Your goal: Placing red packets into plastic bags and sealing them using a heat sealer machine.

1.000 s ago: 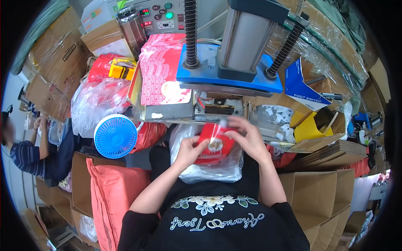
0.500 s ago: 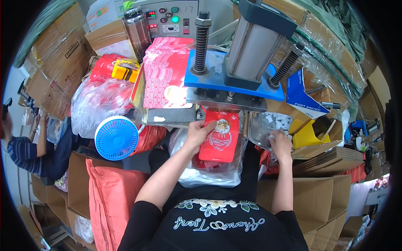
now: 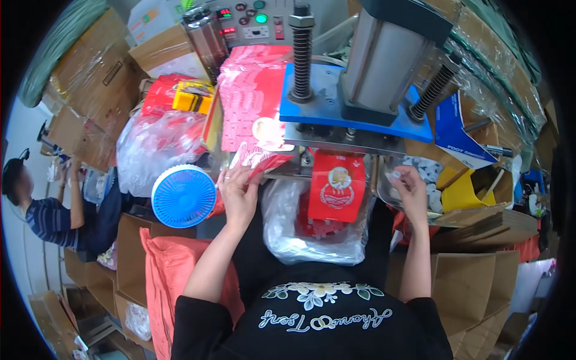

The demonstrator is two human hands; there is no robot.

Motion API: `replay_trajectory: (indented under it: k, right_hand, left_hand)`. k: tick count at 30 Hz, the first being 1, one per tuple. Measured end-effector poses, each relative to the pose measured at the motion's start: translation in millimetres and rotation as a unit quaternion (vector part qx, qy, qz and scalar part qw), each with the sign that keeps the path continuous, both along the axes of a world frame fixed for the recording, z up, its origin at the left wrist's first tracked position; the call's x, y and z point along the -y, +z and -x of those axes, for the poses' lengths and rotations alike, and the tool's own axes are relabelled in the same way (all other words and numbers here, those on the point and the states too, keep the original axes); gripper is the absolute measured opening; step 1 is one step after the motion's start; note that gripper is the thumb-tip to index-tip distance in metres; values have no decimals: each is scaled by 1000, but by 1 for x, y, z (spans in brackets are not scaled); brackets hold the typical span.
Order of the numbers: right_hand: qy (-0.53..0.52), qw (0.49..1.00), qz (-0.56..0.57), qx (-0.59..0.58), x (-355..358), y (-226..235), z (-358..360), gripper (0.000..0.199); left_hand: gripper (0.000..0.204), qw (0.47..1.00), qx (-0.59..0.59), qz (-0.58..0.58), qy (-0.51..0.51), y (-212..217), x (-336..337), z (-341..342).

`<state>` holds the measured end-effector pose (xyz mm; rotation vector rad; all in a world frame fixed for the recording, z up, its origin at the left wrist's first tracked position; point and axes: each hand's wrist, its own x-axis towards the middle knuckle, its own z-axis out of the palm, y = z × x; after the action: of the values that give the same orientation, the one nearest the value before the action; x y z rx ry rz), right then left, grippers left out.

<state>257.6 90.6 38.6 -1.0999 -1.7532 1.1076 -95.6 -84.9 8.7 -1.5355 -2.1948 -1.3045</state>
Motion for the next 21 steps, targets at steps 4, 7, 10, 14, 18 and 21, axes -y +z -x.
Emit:
replay_trajectory:
  k: [4, 7, 10, 14, 18, 21]
  right_hand:
    - [54, 998, -10, -5, 31, 33, 29, 21]
    - [142, 989, -27, 16, 57, 53, 48, 21]
    - [220, 973, -1, 65, 66, 55, 62, 20]
    - [227, 955, 188, -14, 62, 36, 68, 24]
    - [145, 978, 109, -105, 43, 18, 58, 34]
    - [22, 998, -51, -20, 21, 12, 37, 41]
  left_hand:
    - [8, 924, 335, -5, -184, 9, -5, -46]
    - [6, 898, 388, 113, -175, 2, -1, -78]
    - [13, 874, 389, 87, -277, -9, 10, -92]
    - [21, 844, 430, 210, -242, -15, 11, -93]
    - [27, 854, 433, 184, -221, -8, -17, -99]
    - [25, 771, 595, 118, -193, -1, -46, -106]
